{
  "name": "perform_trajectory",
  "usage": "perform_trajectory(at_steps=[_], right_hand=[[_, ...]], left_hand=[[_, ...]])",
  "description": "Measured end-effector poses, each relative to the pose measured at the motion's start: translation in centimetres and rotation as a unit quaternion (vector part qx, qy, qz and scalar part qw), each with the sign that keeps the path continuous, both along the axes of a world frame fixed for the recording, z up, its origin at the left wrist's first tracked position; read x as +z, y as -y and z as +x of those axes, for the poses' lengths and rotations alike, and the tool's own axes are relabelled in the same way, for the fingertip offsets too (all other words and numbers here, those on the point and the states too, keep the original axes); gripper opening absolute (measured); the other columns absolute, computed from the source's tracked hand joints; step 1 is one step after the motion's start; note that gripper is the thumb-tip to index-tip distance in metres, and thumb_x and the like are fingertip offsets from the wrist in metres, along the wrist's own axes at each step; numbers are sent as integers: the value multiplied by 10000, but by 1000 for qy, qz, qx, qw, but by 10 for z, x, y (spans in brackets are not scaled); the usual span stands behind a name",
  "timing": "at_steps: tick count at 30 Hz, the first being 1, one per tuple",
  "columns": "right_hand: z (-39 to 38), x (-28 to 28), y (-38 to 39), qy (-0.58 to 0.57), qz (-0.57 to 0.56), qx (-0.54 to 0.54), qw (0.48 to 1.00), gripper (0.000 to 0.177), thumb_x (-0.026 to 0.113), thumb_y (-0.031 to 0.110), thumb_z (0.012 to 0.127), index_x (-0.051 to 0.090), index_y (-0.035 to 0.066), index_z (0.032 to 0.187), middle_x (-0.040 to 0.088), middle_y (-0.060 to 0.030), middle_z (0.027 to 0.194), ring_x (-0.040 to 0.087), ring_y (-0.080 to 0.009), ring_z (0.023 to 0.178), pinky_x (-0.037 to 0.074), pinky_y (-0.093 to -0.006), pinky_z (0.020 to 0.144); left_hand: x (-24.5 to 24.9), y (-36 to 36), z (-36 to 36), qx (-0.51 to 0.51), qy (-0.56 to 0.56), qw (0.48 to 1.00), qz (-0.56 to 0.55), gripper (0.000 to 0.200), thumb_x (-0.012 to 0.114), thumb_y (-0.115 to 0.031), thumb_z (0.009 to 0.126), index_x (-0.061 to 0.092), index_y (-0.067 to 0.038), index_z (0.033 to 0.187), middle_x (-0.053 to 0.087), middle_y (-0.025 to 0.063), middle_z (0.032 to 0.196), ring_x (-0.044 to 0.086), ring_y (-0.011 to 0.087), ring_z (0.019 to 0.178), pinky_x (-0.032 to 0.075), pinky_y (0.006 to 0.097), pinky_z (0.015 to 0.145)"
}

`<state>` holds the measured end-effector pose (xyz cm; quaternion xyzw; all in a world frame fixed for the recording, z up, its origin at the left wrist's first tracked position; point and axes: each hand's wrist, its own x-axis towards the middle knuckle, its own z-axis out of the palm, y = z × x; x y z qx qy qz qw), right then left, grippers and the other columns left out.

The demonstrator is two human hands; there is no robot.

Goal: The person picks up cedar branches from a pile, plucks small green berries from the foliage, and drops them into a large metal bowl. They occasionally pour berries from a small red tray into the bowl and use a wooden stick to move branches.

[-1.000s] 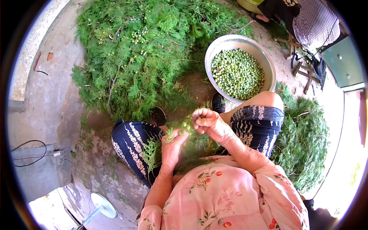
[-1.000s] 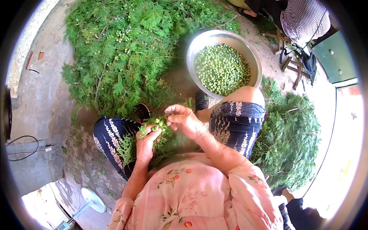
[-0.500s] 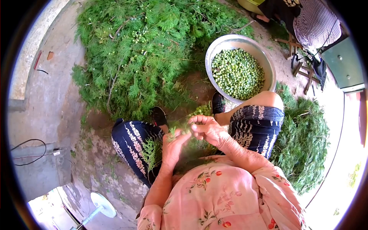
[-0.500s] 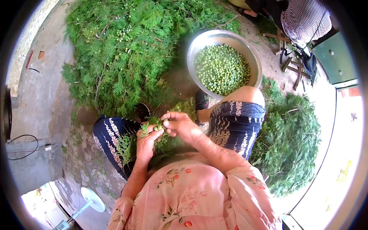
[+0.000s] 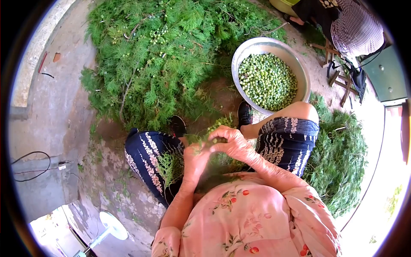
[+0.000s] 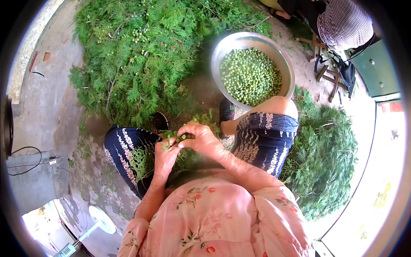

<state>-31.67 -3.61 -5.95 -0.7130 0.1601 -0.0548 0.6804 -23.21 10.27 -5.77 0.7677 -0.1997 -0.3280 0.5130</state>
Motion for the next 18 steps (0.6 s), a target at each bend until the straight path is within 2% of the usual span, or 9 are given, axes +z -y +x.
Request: perform_trajectory(at_steps=[3,6,9,12,15,16,17,18], right_hand=[[3,-8,-4,42,-64,-1,997,249,717,61,694,627,34,926,566,-54,879,547,-131,800,449,-257,755],[4,-5,-6,46,-65,-22,997,244,707,34,674,626,34,903,572,-86,821,566,-173,764,461,-277,711],[4,2,-6,2,-35,-27,999,208,679,40,715,620,18,913,575,-74,769,569,-161,677,467,-267,653],[5,13,-2,-122,109,-13,986,126,640,54,769,607,8,882,573,-48,700,546,-135,572,448,-247,551],[1,-3,5,-90,394,-79,911,62,609,75,815,605,34,861,566,-23,659,500,-103,506,406,-225,474],[0,-2,9,-70,430,-121,892,21,597,79,830,599,73,850,567,-18,660,468,-94,484,373,-210,444],[2,-1,16,-30,454,-200,867,17,600,94,831,594,84,843,554,-14,639,464,-105,490,384,-211,468],[0,-7,30,-14,455,-221,863,26,593,84,831,568,77,833,548,-18,655,491,-118,547,418,-227,532]], left_hand=[[-3,0,0,0,18,1000,-12,183,615,-56,790,528,6,641,501,4,575,460,70,492,371,224,446],[-9,-3,2,-15,34,999,-12,184,618,-66,794,535,7,648,511,9,587,463,72,493,375,228,445],[-7,-4,2,-32,32,999,14,162,622,-70,794,559,11,667,530,13,604,469,74,507,381,229,454],[5,-2,2,-11,-42,999,-2,148,627,-69,790,577,17,680,545,12,619,477,81,522,388,227,472],[6,-4,5,11,-97,995,-34,129,630,-67,789,590,13,696,553,11,631,484,90,542,393,227,494],[6,-5,6,17,-108,993,-42,121,630,-66,789,594,10,702,554,11,635,486,94,549,394,228,502],[7,-5,6,45,-135,988,-53,97,632,-72,785,600,-3,726,564,14,650,492,96,553,398,231,514],[12,-5,7,74,-163,982,-62,75,633,-79,781,607,-15,750,573,17,664,497,98,558,401,234,526]])
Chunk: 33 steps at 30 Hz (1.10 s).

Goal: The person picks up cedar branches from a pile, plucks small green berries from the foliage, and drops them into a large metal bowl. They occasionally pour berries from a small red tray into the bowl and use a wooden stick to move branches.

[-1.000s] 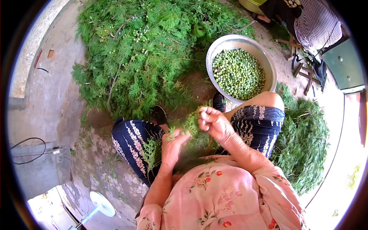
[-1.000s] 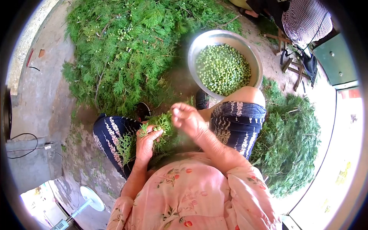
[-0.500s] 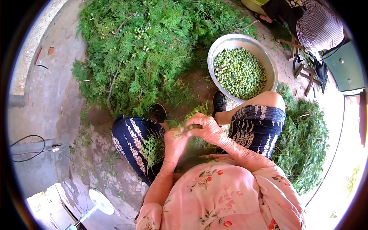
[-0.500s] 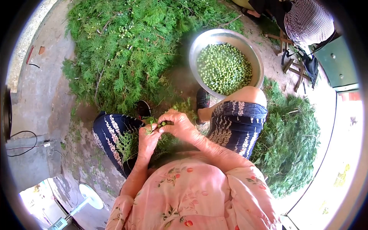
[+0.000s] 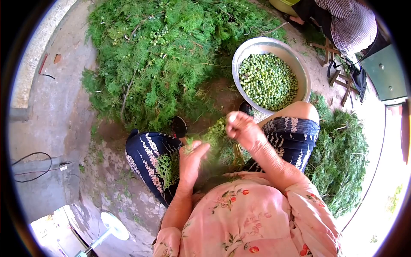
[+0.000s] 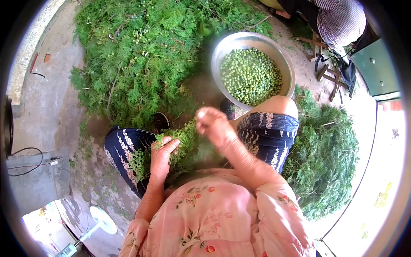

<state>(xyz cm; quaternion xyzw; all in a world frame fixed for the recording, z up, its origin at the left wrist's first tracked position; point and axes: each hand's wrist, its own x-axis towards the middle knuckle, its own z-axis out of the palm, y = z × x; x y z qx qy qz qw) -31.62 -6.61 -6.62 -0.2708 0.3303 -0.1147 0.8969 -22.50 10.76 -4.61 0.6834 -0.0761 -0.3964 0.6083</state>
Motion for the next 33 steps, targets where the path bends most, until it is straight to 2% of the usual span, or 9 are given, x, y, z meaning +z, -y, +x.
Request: perform_trajectory(at_steps=[4,7,11,14,17,19,20,25,33], right_hand=[[-6,11,60,-42,22,-205,978,44,511,52,870,509,15,893,531,-76,839,517,-156,749,471,-248,647],[-9,13,108,13,51,-371,927,484,494,97,885,246,-66,1268,337,-263,1202,515,-312,980,499,-347,877],[-27,0,167,72,41,-469,879,639,517,126,887,108,-16,1357,19,-222,1409,221,-412,1265,425,-495,951],[-35,-10,187,58,71,-492,866,583,485,112,902,132,-15,1349,192,-214,1355,365,-363,1186,470,-449,911],[-27,-11,164,-24,53,-436,898,385,491,112,903,343,-47,1221,471,-159,1117,542,-272,919,513,-356,809],[-23,-5,122,26,-175,-199,964,155,448,62,888,521,8,763,547,-71,741,517,-151,643,475,-267,683],[-10,39,79,-148,-249,-100,952,135,453,88,876,548,22,806,569,-67,747,539,-151,653,471,-270,696],[3,26,-19,-78,-302,294,904,355,626,169,823,559,-6,1125,639,-137,930,614,-139,666,536,-242,625],[11,22,-40,-68,-461,263,845,128,634,73,756,597,-31,822,591,-66,657,527,-91,580,429,-279,532]], left_hand=[[-9,-6,4,91,-98,989,-61,87,647,-89,786,586,-45,830,585,27,756,517,113,606,417,243,552],[-8,-9,5,116,-144,980,-78,127,644,-118,802,570,-50,879,585,35,789,532,126,632,432,249,557],[4,-7,5,127,-188,968,-106,144,645,-143,799,571,-60,891,584,33,782,541,133,641,440,258,564],[2,-8,5,136,-207,960,-127,142,647,-147,792,576,-79,894,587,31,777,546,140,643,447,268,572],[-3,-10,6,130,-213,960,-128,135,651,-131,775,578,-94,882,592,31,774,550,144,645,451,274,589],[-3,-10,6,119,-208,963,-127,126,627,-108,776,573,-79,886,588,36,782,543,153,656,442,273,618],[0,-9,6,112,-203,964,-129,120,601,-91,784,566,-60,894,582,41,790,536,161,667,432,270,640],[-2,-7,5,114,-191,969,-108,134,586,-83,791,564,-41,917,579,42,803,524,161,676,424,267,654],[-7,-9,-1,60,-112,990,-68,91,599,-87,815,590,-19,875,585,24,788,491,110,628,388,234,588]])
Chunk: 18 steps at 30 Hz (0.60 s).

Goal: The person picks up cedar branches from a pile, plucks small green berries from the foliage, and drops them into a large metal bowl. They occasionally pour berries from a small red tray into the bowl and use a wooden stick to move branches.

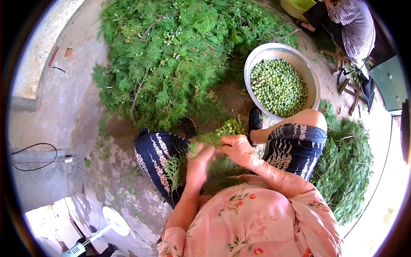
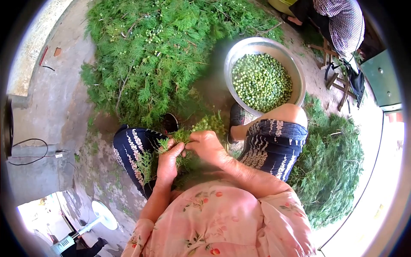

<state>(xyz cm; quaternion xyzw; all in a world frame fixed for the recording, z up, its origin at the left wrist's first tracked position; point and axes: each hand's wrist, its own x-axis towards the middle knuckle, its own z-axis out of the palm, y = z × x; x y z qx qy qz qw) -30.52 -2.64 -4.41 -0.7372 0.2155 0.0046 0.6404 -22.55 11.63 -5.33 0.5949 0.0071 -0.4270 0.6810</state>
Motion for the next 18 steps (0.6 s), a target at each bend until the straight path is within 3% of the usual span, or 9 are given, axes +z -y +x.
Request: perform_trajectory(at_steps=[2,4,6,8,10,11,12,14,18], right_hand=[[-3,-3,0,44,-76,-9,996,114,626,63,759,596,-34,811,588,-61,655,531,-94,571,435,-271,525],[-1,1,12,-35,103,-35,993,101,582,76,823,604,3,890,600,-51,679,548,-102,582,470,-241,535],[-4,-3,35,-33,205,-185,961,124,591,132,839,606,33,912,558,-30,616,555,-142,590,479,-278,610],[-11,-8,67,21,316,-322,892,155,544,124,878,559,5,976,576,-53,704,574,-161,664,493,-277,673],[-15,-21,96,143,406,-432,793,172,498,105,899,507,-39,992,582,-112,831,585,-199,759,506,-306,733],[-23,-38,109,191,491,-435,730,162,463,80,906,475,-63,980,566,-151,914,584,-234,819,516,-330,762],[-22,-32,108,179,491,-487,700,138,461,98,909,493,-31,948,576,-132,870,586,-224,768,514,-319,721],[-33,-51,101,100,384,-410,821,140,460,124,911,506,-6,934,581,-107,824,583,-206,711,508,-310,674],[-28,-70,41,-91,356,-241,898,175,548,150,867,558,-6,945,599,-85,778,596,-183,682,510,-317,598]], left_hand=[[0,1,-3,13,8,1000,-7,71,605,-74,806,593,-24,856,574,20,761,483,109,603,384,232,584],[12,6,-3,2,4,1000,0,81,606,-105,792,537,-68,815,528,1,723,472,105,620,370,228,606],[15,2,-1,11,-10,1000,-1,107,608,-110,787,503,-93,783,507,-10,707,465,99,629,364,217,625],[12,-3,4,57,-49,997,-12,196,613,-41,799,434,-114,769,552,27,730,488,113,594,383,229,573],[9,-7,5,74,-60,995,-9,82,595,-70,816,513,-71,804,543,28,723,476,119,588,380,225,576],[8,-8,5,77,-70,994,-14,64,588,-81,822,528,-60,817,540,28,717,473,120,588,379,225,576],[7,-8,6,82,-79,993,-20,59,581,-93,827,542,-49,829,537,27,712,470,121,589,377,224,576],[7,-9,7,72,-69,995,-25,64,581,-94,823,544,-45,840,543,30,716,472,123,593,376,226,579],[13,-7,3,52,-63,997,-11,79,580,-95,812,548,-40,859,558,42,724,475,126,601,379,232,582]])
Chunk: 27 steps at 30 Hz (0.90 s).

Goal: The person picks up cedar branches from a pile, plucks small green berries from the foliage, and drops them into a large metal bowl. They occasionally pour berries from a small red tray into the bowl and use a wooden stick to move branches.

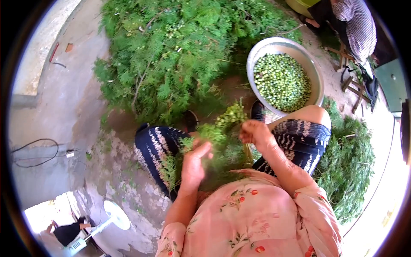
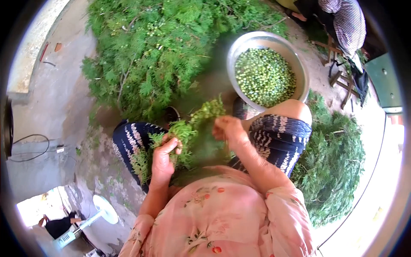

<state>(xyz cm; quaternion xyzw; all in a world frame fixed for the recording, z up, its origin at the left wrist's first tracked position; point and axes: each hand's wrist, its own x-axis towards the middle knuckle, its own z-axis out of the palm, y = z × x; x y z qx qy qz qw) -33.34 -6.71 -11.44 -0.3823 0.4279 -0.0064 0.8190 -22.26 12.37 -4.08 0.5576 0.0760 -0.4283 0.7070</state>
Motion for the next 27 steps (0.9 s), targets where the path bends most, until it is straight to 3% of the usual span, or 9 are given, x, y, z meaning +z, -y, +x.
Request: perform_trajectory(at_steps=[4,7,10,12,13,15,17,22,27], right_hand=[[5,-3,-49,-53,-5,104,993,322,611,191,823,538,-17,1058,591,-101,873,598,-209,785,511,-334,658],[4,-18,-45,129,-84,151,977,423,657,188,766,518,-34,1098,589,-130,967,579,-225,883,494,-349,738],[0,-23,-35,93,135,-7,986,700,746,300,705,402,-14,1228,571,-158,1014,571,-237,896,490,-355,786],[-3,1,-36,68,88,-94,989,685,739,324,719,407,-11,1216,571,-139,972,581,-227,845,504,-334,735],[8,-2,-22,-54,61,17,997,515,545,324,866,372,91,1292,463,-116,1171,516,-263,1005,486,-391,839],[7,-34,-13,59,-87,54,993,471,678,193,719,500,21,1120,587,-74,1002,564,-168,882,481,-326,764],[7,-61,0,122,-265,165,942,436,687,226,652,549,47,1025,589,-79,984,561,-191,912,453,-333,825],[22,23,24,-28,-692,402,600,319,676,263,511,573,101,766,549,-76,822,547,-249,883,389,-374,904],[35,66,41,-60,-701,378,602,331,588,187,562,533,80,870,528,-64,774,540,-285,808,310,-467,977]], left_hand=[[23,8,-4,-5,-9,999,-47,67,609,-68,783,565,-53,831,566,17,752,509,104,628,411,216,552],[38,13,-10,-89,61,994,-31,100,626,-124,797,576,-41,772,568,23,688,520,111,584,425,238,530],[55,17,-22,-229,121,966,-13,144,690,-133,747,597,-25,763,563,34,682,521,141,603,416,256,560],[49,21,-21,-325,423,845,-44,129,707,-102,714,607,-33,758,570,21,684,518,134,675,401,274,611],[51,22,-22,-343,456,820,-40,161,731,-120,691,593,-40,710,568,30,687,499,164,685,386,304,619],[53,28,-28,-338,521,781,-66,227,760,-169,660,564,-54,664,583,33,693,488,185,649,377,304,594],[57,29,-29,-348,557,752,-55,253,771,-214,640,572,-61,663,614,40,725,501,189,653,374,314,610],[67,36,-26,-291,647,705,0,225,747,-229,651,626,-58,734,646,41,847,528,200,720,376,335,729],[92,44,-16,-267,770,574,76,231,722,-199,652,651,-85,840,635,34,1009,555,209,901,352,404,888]])
